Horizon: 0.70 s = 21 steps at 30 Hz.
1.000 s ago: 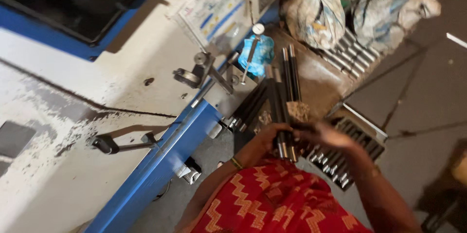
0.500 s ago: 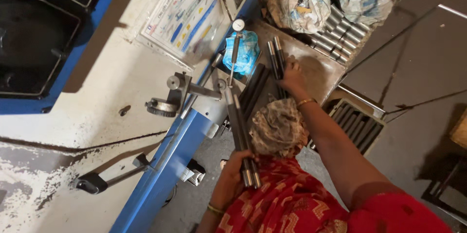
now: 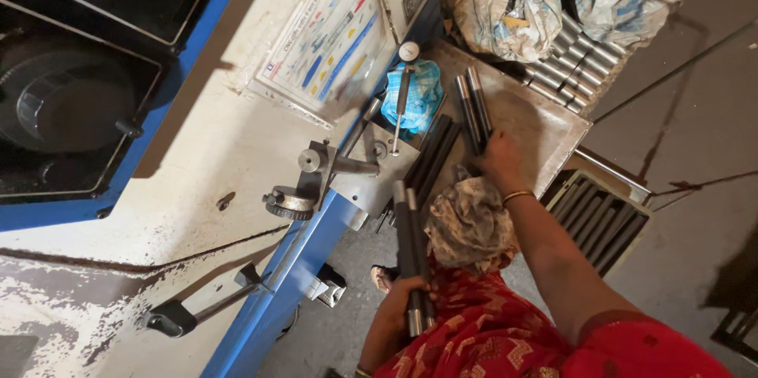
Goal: The person measures cylindrical metal rods using a dial bore gauge, wipes them with a cloth, and places them into a metal rack. The person also opens a lathe door, removes a rod from the chuck, and returns it to the rack.
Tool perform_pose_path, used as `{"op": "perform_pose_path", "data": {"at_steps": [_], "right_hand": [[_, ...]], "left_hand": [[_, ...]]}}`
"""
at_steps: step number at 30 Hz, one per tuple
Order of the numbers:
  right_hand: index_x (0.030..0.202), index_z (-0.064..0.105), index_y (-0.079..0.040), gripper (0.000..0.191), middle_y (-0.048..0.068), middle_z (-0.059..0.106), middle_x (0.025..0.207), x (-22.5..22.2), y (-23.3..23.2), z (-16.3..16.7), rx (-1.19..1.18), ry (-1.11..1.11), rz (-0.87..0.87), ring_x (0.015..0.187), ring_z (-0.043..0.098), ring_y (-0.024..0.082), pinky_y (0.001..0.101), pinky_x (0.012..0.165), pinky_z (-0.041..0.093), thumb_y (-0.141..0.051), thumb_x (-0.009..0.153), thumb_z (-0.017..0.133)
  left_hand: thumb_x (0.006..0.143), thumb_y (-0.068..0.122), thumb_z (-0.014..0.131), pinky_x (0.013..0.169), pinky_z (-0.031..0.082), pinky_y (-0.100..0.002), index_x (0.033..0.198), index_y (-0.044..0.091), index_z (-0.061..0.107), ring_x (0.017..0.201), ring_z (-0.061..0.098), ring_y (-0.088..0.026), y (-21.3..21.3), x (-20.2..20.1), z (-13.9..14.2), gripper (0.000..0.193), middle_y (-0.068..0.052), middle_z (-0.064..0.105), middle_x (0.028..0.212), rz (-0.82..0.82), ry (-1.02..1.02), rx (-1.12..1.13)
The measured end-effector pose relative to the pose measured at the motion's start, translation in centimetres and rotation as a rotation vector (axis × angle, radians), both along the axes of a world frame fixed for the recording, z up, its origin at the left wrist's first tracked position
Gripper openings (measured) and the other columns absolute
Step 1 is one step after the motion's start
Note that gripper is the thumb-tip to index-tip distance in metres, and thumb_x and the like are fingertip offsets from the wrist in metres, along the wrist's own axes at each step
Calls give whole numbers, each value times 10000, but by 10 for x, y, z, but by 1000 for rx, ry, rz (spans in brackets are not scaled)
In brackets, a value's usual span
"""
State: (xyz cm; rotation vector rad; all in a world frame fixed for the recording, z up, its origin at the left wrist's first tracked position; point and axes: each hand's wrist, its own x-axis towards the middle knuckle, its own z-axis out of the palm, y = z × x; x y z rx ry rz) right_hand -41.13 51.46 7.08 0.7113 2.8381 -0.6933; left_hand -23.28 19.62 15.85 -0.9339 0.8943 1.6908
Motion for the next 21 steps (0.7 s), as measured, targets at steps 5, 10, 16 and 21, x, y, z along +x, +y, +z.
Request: {"op": "perform_pose_path", "data": {"at_steps": [5, 10, 16, 21], "right_hand": [[1298, 578, -27, 836, 215, 602, 1230, -17, 40, -2, 232, 111, 145, 1159, 577, 403, 543, 948, 529, -452, 668, 926], [1392, 518, -69, 879, 205, 470, 1396, -12, 74, -10, 94, -7, 57, 1252, 496, 428, 569, 904, 529, -369, 667, 913], [1463, 418, -52, 977, 214, 431, 1430, 42, 83, -16, 209, 2, 90, 1236, 493, 436, 614, 868, 514, -234, 640, 912], [1490, 434, -75, 931, 196, 491, 1393, 45, 68, -13, 306, 28, 47, 1206, 543, 408, 564, 876, 536, -179, 677, 876]], "left_hand": [[858, 136, 647, 516, 555, -371, 1012, -1, 634, 644, 657, -206, 3, 1, -20, 206, -109, 659, 781, -113, 131, 95], [819, 98, 653, 479, 550, -397, 1016, 36, 578, 614, 653, -215, -2, 12, -36, 219, -107, 665, 770, -111, 76, 7], [819, 111, 660, 506, 563, -386, 1039, 24, 585, 630, 668, -213, -4, 14, -28, 248, -109, 674, 785, -126, 100, -15], [816, 125, 670, 525, 568, -381, 1033, 19, 589, 627, 672, -219, -11, 26, -12, 254, -114, 678, 772, -123, 103, -46]]}}
